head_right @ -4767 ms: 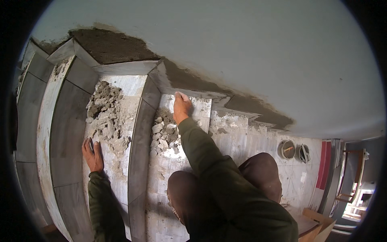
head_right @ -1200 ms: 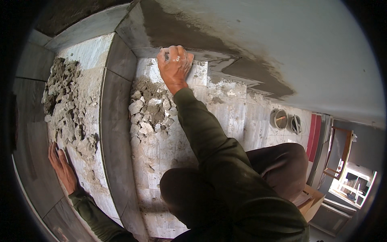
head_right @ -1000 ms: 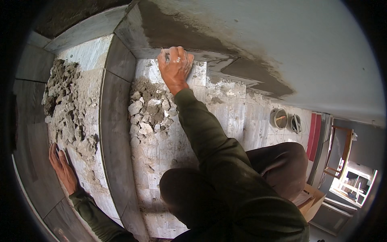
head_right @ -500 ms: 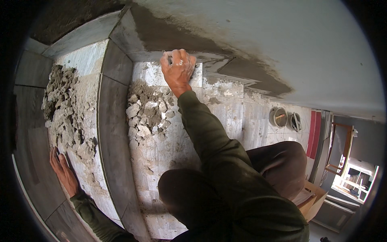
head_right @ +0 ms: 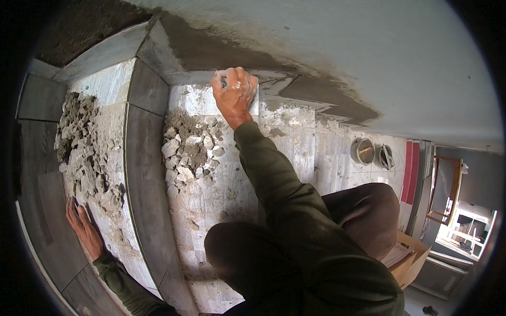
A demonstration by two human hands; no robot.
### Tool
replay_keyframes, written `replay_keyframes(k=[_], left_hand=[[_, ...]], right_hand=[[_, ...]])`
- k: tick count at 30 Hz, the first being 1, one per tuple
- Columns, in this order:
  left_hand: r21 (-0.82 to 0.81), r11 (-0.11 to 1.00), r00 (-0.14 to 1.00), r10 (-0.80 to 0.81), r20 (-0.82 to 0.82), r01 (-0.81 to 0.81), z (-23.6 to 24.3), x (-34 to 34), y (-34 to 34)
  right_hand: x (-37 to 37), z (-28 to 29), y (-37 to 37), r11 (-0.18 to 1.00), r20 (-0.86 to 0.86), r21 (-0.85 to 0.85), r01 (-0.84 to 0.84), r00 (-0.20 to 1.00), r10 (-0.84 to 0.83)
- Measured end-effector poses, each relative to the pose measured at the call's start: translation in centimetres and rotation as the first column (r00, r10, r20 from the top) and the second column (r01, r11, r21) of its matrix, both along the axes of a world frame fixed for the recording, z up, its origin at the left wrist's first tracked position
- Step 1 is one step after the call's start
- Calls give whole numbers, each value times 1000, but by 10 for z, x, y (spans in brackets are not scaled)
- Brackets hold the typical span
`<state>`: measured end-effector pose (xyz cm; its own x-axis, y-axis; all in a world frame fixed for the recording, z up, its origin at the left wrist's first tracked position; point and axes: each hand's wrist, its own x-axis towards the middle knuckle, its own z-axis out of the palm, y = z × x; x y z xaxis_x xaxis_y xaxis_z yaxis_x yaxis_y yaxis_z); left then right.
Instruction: The person applies mortar to the wall and the edge of a step using a trowel, then scrapes off excess material and cleans the grout lines with their fingers.
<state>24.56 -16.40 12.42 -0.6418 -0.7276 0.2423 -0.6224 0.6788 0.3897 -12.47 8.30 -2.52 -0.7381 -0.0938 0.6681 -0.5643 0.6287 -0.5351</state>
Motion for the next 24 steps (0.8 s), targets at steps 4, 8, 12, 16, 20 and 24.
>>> replay_keyframes(k=[4, 8, 12, 16, 20, 24], left_hand=[[-11, 1000, 1000, -10, -2, 10, 0, 0, 0], [-33, 999, 1000, -21, 15, 22, -1, 3, -3], [-30, 999, 1000, -18, 23, 19, 1, 1, -1], [-12, 1000, 1000, -15, 5, 15, 1, 0, 0], [-22, 1000, 999, -22, 31, 23, -1, 4, -4], [-52, 998, 999, -31, 23, 33, 0, 2, -2]], right_hand=[[-1, 1, 5, 1000, 18, 1, 15, 1000, -15], [-2, 1, 9, 1000, 15, -3, 12, 1000, -12], [-3, 2, 15, 999, 5, 3, 33, 999, -33], [-5, 1, 20, 999, -2, 0, 33, 999, -33], [-6, 1, 25, 999, -16, 6, 41, 999, -41], [-7, 3, 29, 999, -10, 22, 49, 999, -48]])
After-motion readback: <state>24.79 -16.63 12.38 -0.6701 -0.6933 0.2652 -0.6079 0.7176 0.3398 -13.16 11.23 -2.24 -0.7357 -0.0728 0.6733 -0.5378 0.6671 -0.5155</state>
